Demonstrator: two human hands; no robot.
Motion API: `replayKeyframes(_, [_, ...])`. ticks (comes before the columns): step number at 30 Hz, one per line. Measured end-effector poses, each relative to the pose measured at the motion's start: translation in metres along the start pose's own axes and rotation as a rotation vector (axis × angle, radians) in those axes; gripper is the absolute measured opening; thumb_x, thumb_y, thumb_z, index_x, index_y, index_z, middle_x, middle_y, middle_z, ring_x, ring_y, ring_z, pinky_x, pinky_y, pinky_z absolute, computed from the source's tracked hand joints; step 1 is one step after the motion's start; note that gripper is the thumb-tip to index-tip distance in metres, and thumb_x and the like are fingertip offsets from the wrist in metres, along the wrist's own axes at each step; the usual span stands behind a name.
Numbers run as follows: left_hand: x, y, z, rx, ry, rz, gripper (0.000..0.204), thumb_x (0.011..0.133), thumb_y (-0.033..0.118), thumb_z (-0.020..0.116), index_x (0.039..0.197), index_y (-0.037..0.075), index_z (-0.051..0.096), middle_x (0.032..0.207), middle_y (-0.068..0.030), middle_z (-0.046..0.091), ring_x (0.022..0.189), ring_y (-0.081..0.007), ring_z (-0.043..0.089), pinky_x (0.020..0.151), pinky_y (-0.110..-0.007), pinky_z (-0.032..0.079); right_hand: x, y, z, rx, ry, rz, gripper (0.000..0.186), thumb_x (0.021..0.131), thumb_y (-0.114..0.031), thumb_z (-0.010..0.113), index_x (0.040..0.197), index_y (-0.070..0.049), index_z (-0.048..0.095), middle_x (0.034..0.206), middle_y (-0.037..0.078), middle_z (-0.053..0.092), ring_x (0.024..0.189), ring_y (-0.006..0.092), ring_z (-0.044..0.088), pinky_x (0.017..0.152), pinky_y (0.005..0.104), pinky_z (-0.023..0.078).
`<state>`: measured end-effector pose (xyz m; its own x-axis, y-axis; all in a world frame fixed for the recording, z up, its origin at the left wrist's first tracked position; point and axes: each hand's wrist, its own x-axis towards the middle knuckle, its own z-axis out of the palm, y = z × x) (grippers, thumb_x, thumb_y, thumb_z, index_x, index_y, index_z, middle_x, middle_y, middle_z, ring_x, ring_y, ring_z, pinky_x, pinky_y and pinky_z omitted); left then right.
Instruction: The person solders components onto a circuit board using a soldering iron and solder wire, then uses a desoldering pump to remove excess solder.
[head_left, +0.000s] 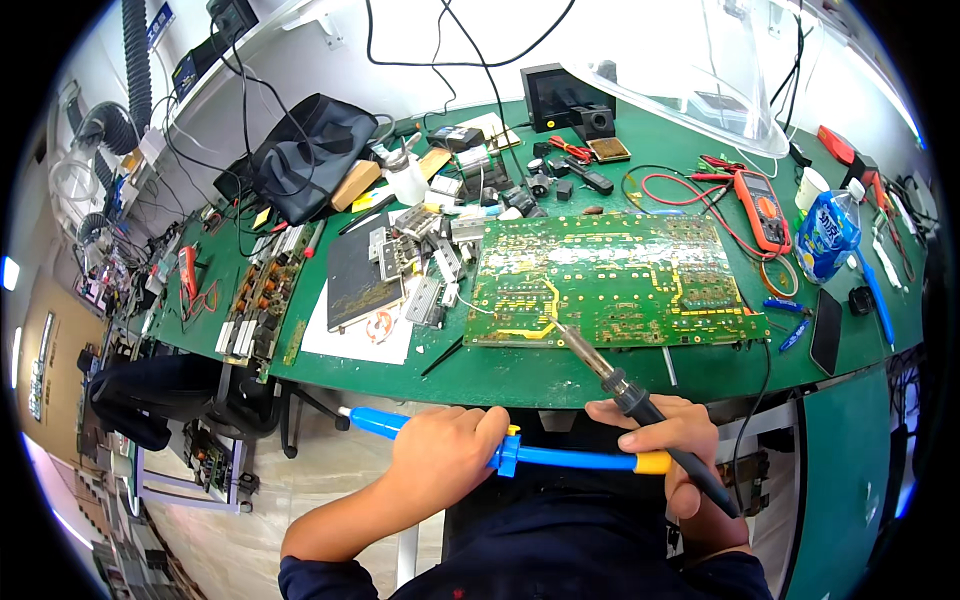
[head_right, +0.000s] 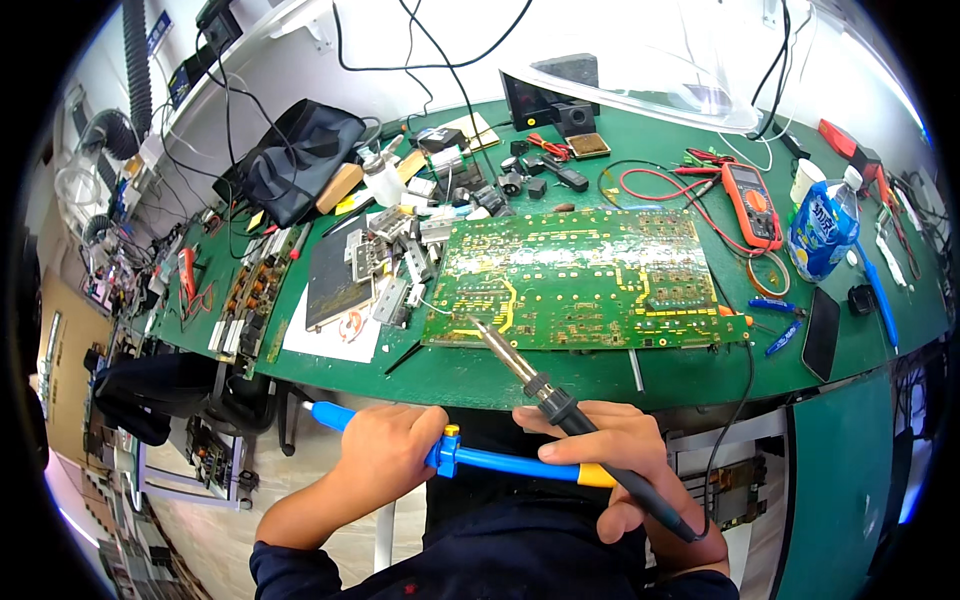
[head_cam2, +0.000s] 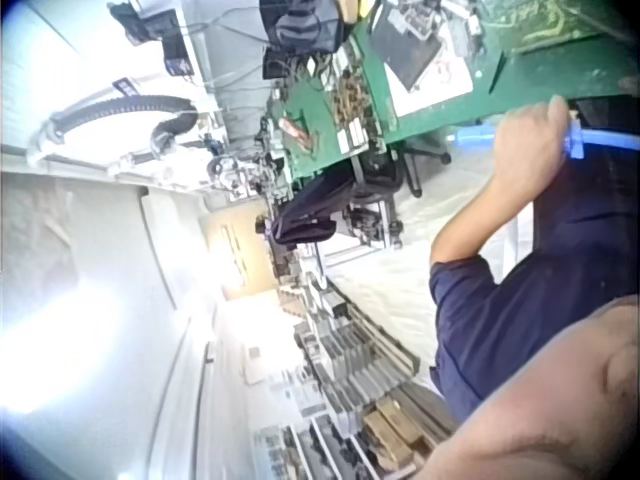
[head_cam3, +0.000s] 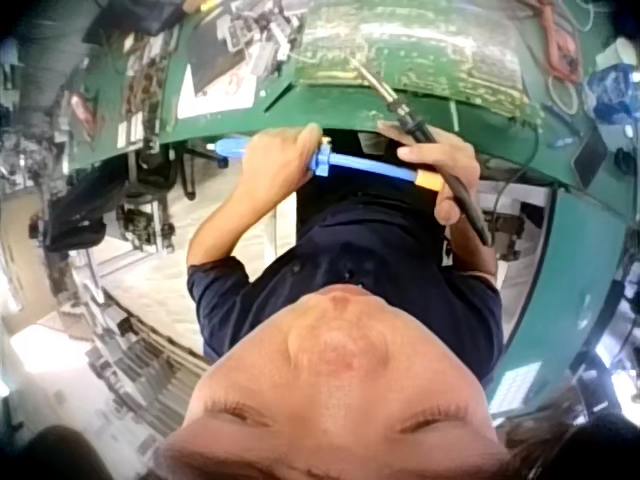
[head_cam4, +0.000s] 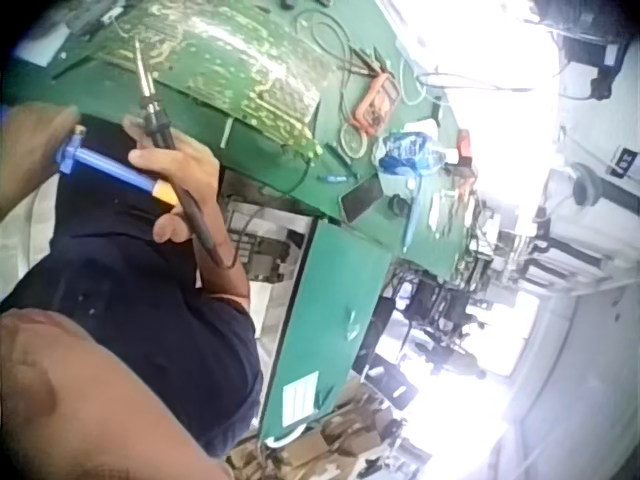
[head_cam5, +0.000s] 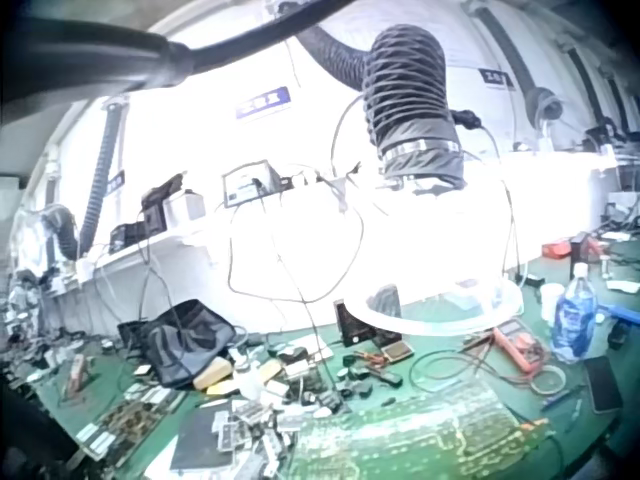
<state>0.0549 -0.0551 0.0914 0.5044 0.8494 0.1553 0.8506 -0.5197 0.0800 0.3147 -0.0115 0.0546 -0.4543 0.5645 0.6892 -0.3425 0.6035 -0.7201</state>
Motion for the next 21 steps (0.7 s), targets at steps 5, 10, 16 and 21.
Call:
replayKeyframes(5, [-0.002,0.008,0.018,-0.018,0.052,0.027,0.013,0.075,0.015,0.059,0.075,0.009,0.047,0.057,-0.0045,0.053,0.053,-0.0230,0.058,0.049,-0.035,0.045,-0.007,0.005,0.018,0.061,-0.013,0.070,0.078,0.074,-0.076,0.051,0.110,-0.007,0.061,0.114,0.030,0.059,0.109,0.0420,0.058,0.093,0.0482,0.045])
replayKeyframes(10, [0.005,0.023,0.022,0.009,0.136,0.026,0.010,0.070,0.013,0.058,0.074,0.010,0.049,0.057,-0.0024,0.051,0.052,-0.0201,0.056,0.047,-0.035,0.043,-0.013,0.011,0.033,0.175,0.002,0.104,0.078,0.070,-0.073,0.059,0.112,-0.008,0.057,0.119,0.033,0.054,0.117,0.0457,0.052,0.098,0.0527,0.040])
replayKeyframes(16, [0.012,0.037,0.036,0.147,0.193,0.108,0.016,0.068,0.015,0.059,0.077,0.002,0.055,0.053,-0.0003,0.049,0.049,-0.0163,0.054,0.046,-0.031,0.040,-0.010,0.018,0.043,0.176,-0.109,0.160,0.074,0.069,-0.068,0.066,0.117,-0.012,0.052,0.129,0.030,0.050,0.126,0.0447,0.043,0.104,0.0542,0.032])
replayKeyframes(21, [0.020,0.035,0.036,0.160,0.249,0.093,0.015,0.069,0.016,0.059,0.075,0.002,0.055,0.054,-0.0017,0.052,0.049,-0.0163,0.056,0.046,-0.029,0.042,-0.005,0.029,0.047,0.199,-0.058,0.126,0.066,0.069,-0.051,0.078,0.113,-0.013,0.047,0.124,0.025,0.055,0.117,0.0376,0.051,0.100,0.0477,0.036])
